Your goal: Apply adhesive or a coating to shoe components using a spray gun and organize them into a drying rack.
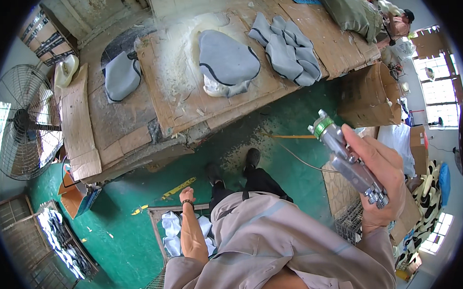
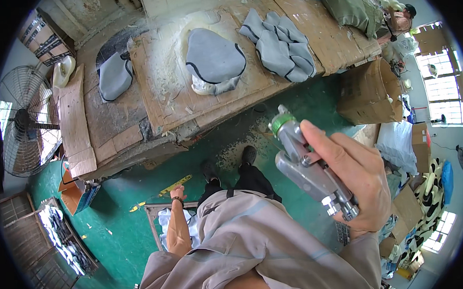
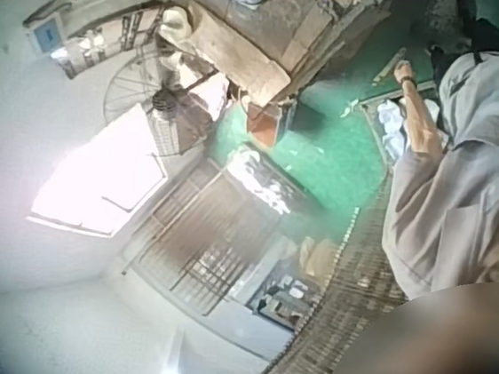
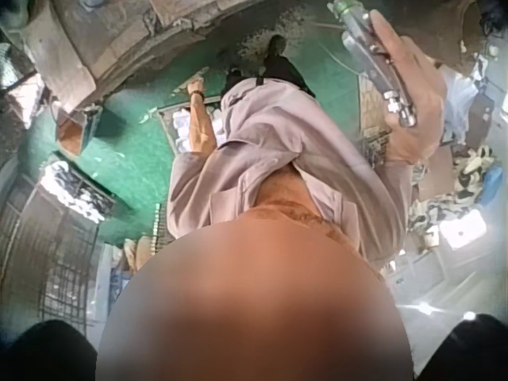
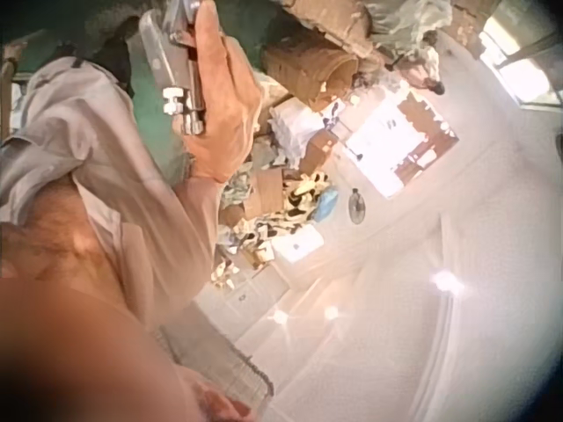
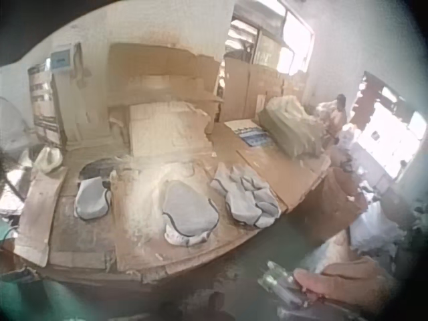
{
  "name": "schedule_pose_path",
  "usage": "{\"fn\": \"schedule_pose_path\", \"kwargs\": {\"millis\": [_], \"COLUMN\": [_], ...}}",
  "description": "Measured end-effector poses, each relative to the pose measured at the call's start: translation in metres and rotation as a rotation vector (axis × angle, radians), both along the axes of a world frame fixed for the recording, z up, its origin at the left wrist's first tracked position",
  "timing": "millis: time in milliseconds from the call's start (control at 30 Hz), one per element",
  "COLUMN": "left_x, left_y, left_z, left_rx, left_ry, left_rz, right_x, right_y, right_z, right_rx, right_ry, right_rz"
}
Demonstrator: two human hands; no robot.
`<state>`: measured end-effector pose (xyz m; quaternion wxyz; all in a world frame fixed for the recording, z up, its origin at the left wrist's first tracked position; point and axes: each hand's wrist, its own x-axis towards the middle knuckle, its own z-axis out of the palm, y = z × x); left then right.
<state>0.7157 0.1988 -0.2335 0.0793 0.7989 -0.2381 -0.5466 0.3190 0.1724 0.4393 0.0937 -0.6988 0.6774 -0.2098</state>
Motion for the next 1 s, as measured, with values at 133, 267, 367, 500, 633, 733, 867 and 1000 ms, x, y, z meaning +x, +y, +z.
{"fn": "schedule_pose_path", "kwargs": {"millis": [133, 267, 367, 500, 633, 733, 867, 1000], "left_x": [0.02, 0.03, 0.029, 0.024, 0.012, -0.019, -0.108, -0.218], "left_y": [0.033, 0.051, 0.056, 0.05, 0.019, -0.034, -0.141, -0.26], "left_z": [-0.01, -0.015, -0.017, -0.016, -0.003, 0.029, 0.12, 0.234], "left_rx": [0.047, 0.092, 0.144, 0.102, -0.073, -0.399, -0.959, -1.38], "left_ry": [0.05, 0.105, 0.094, 0.114, 0.068, 0.081, 0.194, -0.077], "left_rz": [0.08, 0.18, 0.188, 0.154, -0.036, -0.123, -0.104, -0.499], "right_x": [0.024, 0.04, 0.045, 0.047, 0.041, 0.025, -0.009, -0.044], "right_y": [0.007, 0.017, 0.024, 0.037, 0.057, 0.069, 0.079, 0.085], "right_z": [0.003, 0.01, 0.01, 0.007, 0.006, 0.004, 0.003, -0.007], "right_rx": [-0.01, 0.036, 0.09, 0.012, 0.138, 0.153, 0.247, 0.186], "right_ry": [0.055, 0.077, 0.197, 0.172, 0.187, 0.164, 0.165, 0.057], "right_rz": [-0.004, 0.055, 0.195, 0.202, 0.18, 0.171, 0.164, 0.085]}}
